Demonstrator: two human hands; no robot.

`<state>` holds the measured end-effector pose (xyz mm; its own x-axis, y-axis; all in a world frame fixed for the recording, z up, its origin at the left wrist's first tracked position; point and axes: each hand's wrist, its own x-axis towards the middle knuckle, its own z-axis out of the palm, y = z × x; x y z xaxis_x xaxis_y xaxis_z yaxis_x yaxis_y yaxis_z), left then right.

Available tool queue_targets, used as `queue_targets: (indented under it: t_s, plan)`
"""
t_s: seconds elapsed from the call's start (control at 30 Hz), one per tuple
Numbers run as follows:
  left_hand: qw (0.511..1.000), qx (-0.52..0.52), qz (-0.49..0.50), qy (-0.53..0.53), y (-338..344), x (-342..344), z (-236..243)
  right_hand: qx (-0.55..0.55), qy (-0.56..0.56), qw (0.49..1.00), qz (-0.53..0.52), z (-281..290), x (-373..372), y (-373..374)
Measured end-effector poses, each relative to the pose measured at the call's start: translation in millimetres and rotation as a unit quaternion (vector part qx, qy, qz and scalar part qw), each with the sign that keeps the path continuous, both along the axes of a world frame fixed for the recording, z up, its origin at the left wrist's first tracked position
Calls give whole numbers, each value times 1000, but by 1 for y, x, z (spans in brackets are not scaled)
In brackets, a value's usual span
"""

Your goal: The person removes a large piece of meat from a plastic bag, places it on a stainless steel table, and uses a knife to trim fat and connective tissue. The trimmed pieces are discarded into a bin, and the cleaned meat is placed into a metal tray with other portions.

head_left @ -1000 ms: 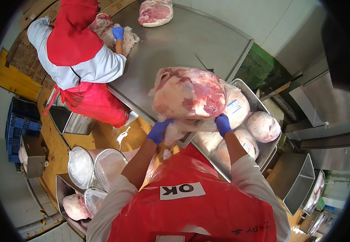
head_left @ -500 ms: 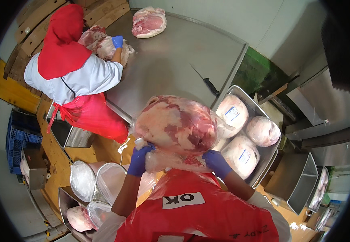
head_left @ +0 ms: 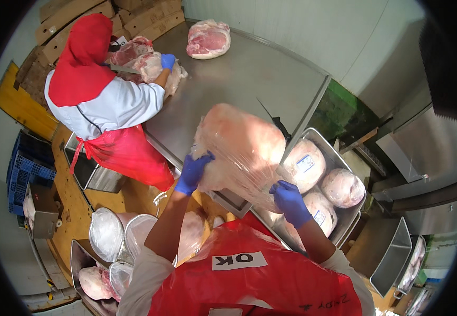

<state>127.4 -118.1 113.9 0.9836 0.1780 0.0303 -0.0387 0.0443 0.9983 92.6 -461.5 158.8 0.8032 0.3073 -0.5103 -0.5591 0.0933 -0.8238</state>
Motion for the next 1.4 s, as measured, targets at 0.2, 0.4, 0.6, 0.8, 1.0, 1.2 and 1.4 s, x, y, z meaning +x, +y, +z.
queue_targets:
  t_s: [0.2,0.4,0.6,0.8,1.0,1.2,1.4]
  plan:
    - [997,53,38,44,27,-73,4,-24,-192,964,183,45,-25,15]
    - [978,172,34,-116,15,-42,20,-117,-359,866,326,70,-1,48]
    - [982,155,-103,-23,-49,6,-3,-120,-443,826,327,54,19,99]
    - [963,210,-85,147,-34,-76,-106,-195,-544,791,203,-8,45,55]
    - [943,47,233,234,31,-131,-125,-429,-423,795,-66,-101,118,-12]
    - [959,36,201,195,37,-51,-94,-217,-348,907,-94,-216,201,-16]
    - [959,60,144,238,22,17,-129,-335,-176,925,-27,-247,169,9]
